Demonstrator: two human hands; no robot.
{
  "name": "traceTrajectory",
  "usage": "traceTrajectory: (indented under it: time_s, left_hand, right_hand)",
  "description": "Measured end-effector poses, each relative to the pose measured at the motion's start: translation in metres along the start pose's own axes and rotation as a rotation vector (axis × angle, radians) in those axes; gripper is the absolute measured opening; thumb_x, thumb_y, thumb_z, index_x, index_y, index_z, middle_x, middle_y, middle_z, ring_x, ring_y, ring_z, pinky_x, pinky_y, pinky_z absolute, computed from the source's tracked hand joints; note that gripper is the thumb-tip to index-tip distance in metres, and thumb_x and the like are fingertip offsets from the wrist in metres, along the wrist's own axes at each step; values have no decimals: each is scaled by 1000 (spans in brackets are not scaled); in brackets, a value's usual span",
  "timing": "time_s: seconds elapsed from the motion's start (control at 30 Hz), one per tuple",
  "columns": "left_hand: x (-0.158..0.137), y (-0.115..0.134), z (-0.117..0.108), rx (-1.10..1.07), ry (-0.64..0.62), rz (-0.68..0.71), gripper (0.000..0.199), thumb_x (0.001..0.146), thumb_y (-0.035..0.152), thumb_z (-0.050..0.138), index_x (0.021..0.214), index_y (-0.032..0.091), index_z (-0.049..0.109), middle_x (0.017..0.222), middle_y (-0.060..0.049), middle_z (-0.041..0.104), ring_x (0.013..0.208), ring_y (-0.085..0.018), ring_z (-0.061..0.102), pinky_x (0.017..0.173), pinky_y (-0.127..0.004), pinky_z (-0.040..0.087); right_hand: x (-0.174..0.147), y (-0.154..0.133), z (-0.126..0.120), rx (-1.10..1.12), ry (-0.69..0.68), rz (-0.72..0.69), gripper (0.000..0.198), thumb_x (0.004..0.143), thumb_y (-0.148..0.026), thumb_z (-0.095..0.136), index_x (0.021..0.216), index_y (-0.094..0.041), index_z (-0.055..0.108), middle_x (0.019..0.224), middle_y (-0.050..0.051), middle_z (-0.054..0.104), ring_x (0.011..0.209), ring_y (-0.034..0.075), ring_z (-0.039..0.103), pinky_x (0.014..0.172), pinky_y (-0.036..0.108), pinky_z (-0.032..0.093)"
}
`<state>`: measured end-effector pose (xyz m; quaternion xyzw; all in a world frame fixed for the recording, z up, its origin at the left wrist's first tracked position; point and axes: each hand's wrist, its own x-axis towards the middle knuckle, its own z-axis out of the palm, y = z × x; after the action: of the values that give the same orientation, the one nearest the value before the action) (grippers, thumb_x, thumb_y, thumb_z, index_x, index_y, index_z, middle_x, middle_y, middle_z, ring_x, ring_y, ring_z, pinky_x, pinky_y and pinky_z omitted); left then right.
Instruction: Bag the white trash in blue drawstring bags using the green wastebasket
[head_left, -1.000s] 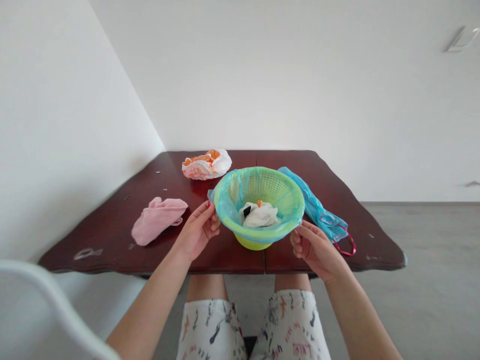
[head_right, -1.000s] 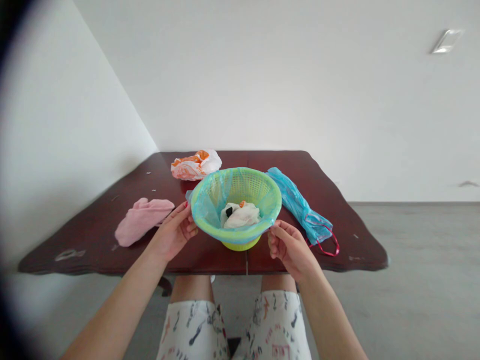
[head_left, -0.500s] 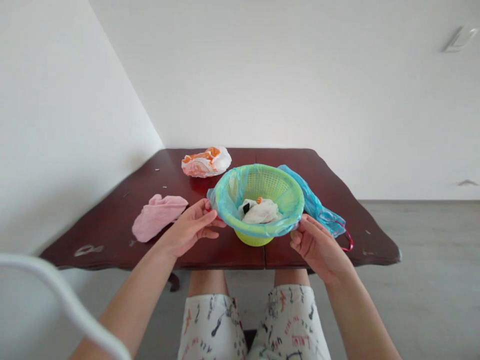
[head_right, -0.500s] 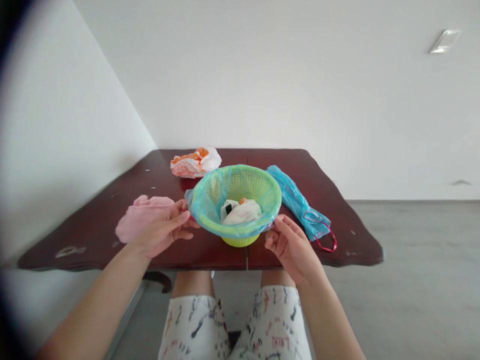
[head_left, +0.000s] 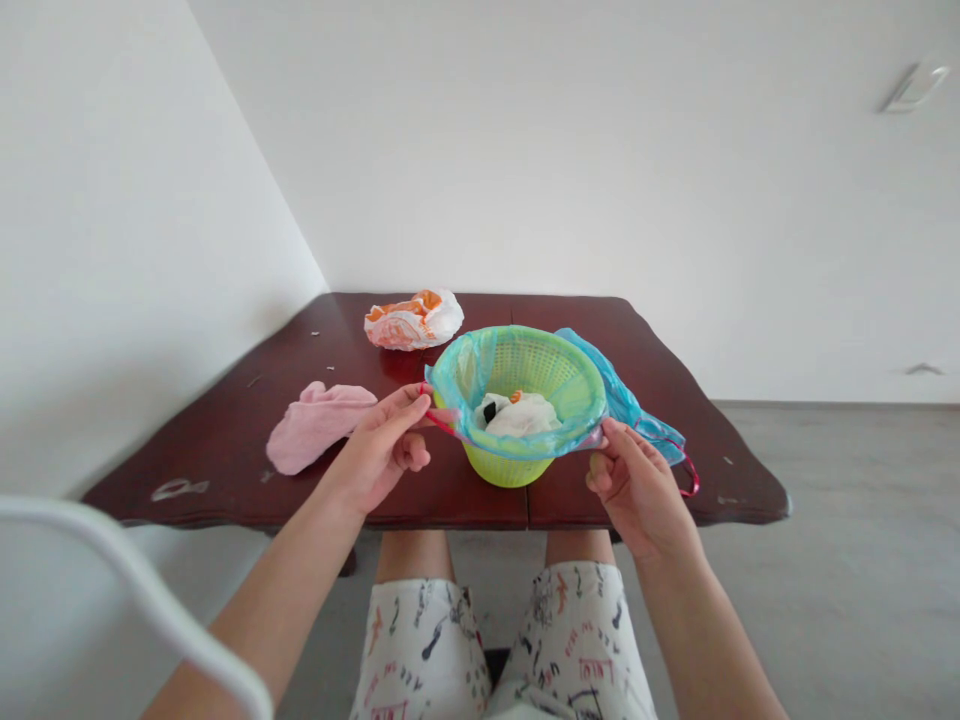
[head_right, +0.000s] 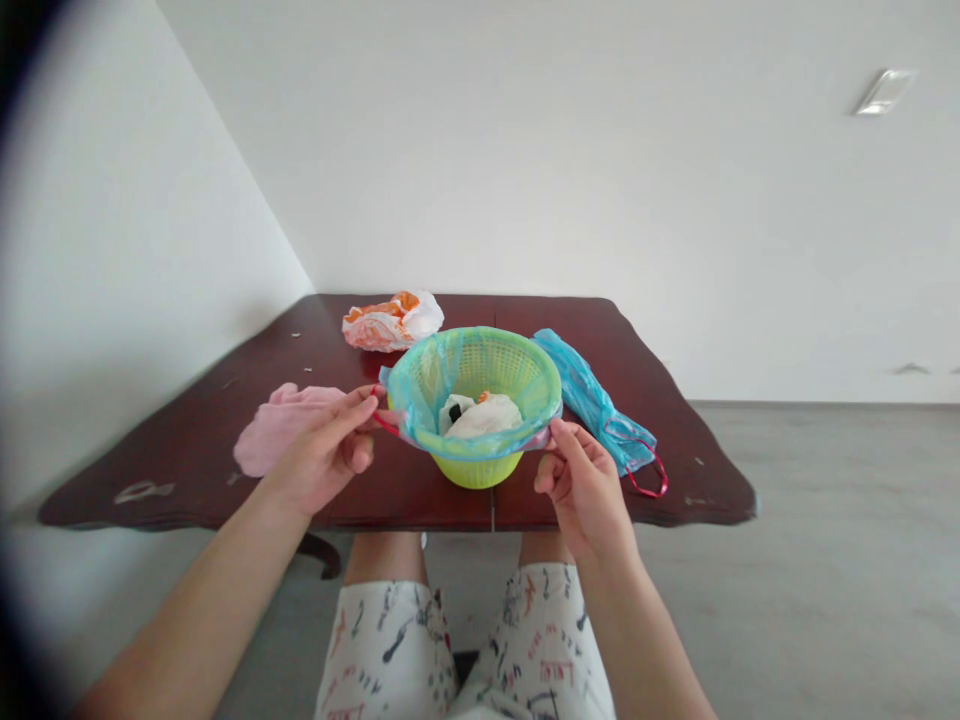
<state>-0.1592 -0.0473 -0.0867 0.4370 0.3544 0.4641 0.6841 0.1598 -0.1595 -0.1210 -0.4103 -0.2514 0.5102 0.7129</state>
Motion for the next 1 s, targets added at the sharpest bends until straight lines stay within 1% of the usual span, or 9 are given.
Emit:
traceTrajectory:
  time_s: [0.1,0.17,0.27,0.4,0.53,0.63,0.7,0.83,1.0]
  left_hand:
    - [0,12,-2,-116,-68,-33,40,94,34,103,125,16,83,124,-14,94,44,-1,62,43,-11,50]
    - [-1,16,-1,-153,-115,-42,39,96,30,100,131,17,86,140,-16,90,45,2,59,44,-10,49]
    - [-4,13,4,-143,-173,-30,49,98,32,99,144,24,84,156,-16,84,48,1,63,46,-10,52]
    - [-9,5,9,-97,-210,39,63,97,35,100,156,30,77,168,-16,76,52,-3,71,49,-15,59]
    - [-13,-1,10,-102,-203,90,73,98,35,100,164,33,71,174,-18,72,48,-1,67,47,-15,56]
    - [-12,-7,10,-118,-200,89,83,97,34,101,171,39,65,169,-15,76,47,-2,67,45,-16,55]
    - [-9,-12,8,-86,-186,105,85,96,37,102,171,39,64,158,-13,83,45,-4,68,44,-17,55]
    - [-3,-24,3,81,-58,225,62,93,43,105,144,26,74,118,-6,93,47,-10,72,44,-20,58]
    - [-6,-34,-2,221,90,354,54,81,36,112,109,25,67,107,-2,86,62,-13,74,53,-24,63]
  right_hand:
    - [6,-4,1,-30,32,-42,47,85,-56,110,84,-23,77,84,-1,82,41,3,53,37,19,45]
    - [8,-7,4,-29,54,-60,48,80,-57,112,86,-22,80,89,1,87,37,2,49,35,19,42]
    - [9,-9,9,0,58,-38,49,75,-56,115,90,-23,82,91,2,91,35,2,46,34,19,41]
    - [9,-11,9,76,11,68,44,81,-50,112,88,-23,78,95,2,93,35,0,41,34,17,43]
    - [10,-15,5,222,-57,211,43,82,-38,113,86,-23,73,95,-4,91,38,-3,35,38,13,45]
    - [10,-14,6,262,-99,230,47,80,-37,114,82,-22,69,90,-6,87,37,-4,32,38,12,44]
    - [10,-10,8,208,-85,166,45,82,-42,112,85,-23,72,90,-5,88,37,-3,35,38,14,44]
    - [6,-4,5,36,-42,3,42,84,-54,108,90,-25,79,92,2,91,35,4,47,35,21,42]
    - [1,-8,-6,41,-81,143,46,83,-55,110,87,-24,77,101,4,95,34,0,36,34,19,34]
